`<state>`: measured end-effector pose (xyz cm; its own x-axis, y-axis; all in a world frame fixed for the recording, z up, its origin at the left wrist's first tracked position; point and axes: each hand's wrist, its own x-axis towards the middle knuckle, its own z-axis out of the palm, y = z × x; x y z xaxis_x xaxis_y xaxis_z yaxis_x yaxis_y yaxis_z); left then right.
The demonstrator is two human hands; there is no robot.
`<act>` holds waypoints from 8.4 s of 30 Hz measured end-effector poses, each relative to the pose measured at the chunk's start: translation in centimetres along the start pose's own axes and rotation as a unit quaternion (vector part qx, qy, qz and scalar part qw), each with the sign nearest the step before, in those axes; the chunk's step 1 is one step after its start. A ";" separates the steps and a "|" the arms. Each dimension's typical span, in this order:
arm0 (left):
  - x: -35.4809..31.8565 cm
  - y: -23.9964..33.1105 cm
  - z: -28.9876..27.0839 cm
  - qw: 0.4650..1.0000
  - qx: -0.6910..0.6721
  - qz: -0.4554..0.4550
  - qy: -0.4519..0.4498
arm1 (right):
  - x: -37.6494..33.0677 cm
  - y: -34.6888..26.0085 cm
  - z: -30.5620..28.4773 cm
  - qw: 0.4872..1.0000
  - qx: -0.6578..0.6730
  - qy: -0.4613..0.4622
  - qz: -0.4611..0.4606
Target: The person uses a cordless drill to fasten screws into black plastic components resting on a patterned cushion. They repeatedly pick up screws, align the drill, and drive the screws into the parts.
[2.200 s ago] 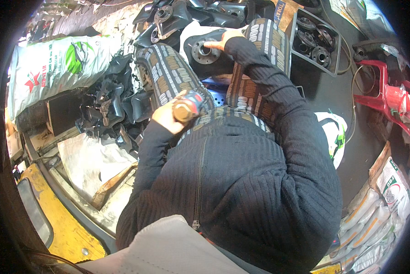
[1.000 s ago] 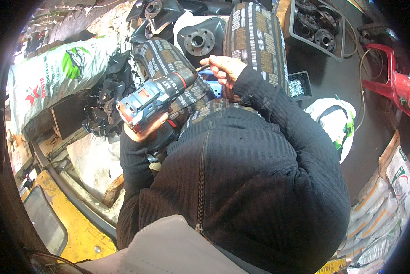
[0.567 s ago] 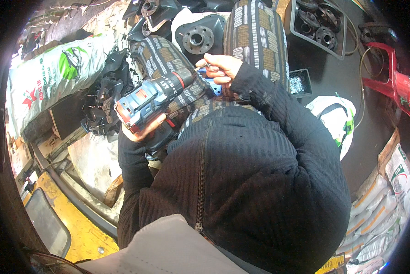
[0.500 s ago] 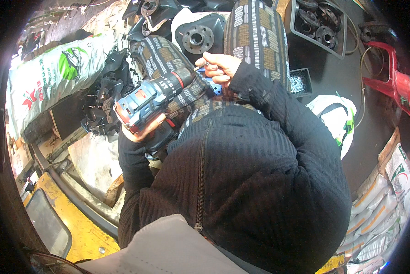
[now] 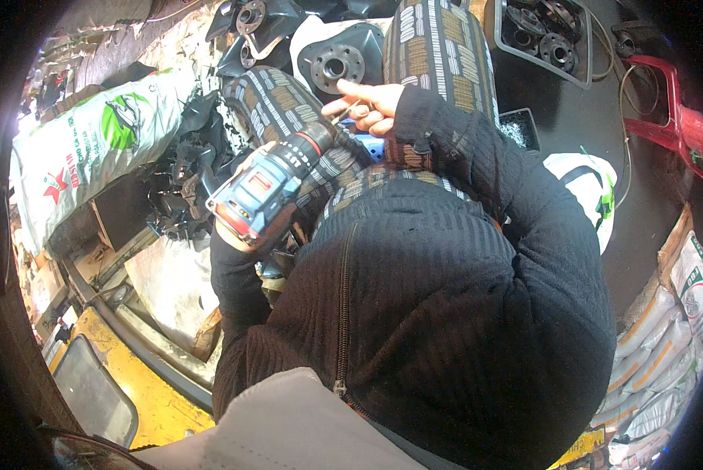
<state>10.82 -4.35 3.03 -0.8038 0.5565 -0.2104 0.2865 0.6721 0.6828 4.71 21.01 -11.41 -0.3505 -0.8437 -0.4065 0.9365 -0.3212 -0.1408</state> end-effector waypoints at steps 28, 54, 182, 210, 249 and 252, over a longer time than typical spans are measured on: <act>4.1 -6.5 -3.4 0.934 -0.279 -0.205 0.085 | 6.1 2.5 -2.8 0.902 -0.116 0.375 -0.177; 12.2 -6.3 -4.8 0.987 -0.069 -0.146 -0.027 | 5.8 2.0 -3.5 0.814 -0.296 0.380 -0.324; 0.6 -1.3 0.2 0.998 -0.058 -0.029 0.010 | -2.2 4.0 -1.9 0.978 -0.004 0.015 -0.209; 4.2 -3.1 -1.8 0.998 0.045 -0.046 0.008 | 3.0 3.7 -2.2 0.943 0.098 0.303 -0.097; 14.8 -2.8 0.3 0.906 0.275 -0.167 -0.277 | 8.5 5.0 -4.9 0.908 -0.151 0.379 -0.093; 14.2 -2.6 0.1 0.937 0.241 -0.147 -0.204 | 7.6 4.4 -4.6 0.904 -0.148 0.387 -0.105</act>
<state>-1.26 1.87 -1.81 -0.6474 0.3863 -0.6570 0.3644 0.9140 0.1783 6.22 15.12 -19.28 -0.5146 -0.1874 -0.8367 0.8527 -0.2143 -0.4765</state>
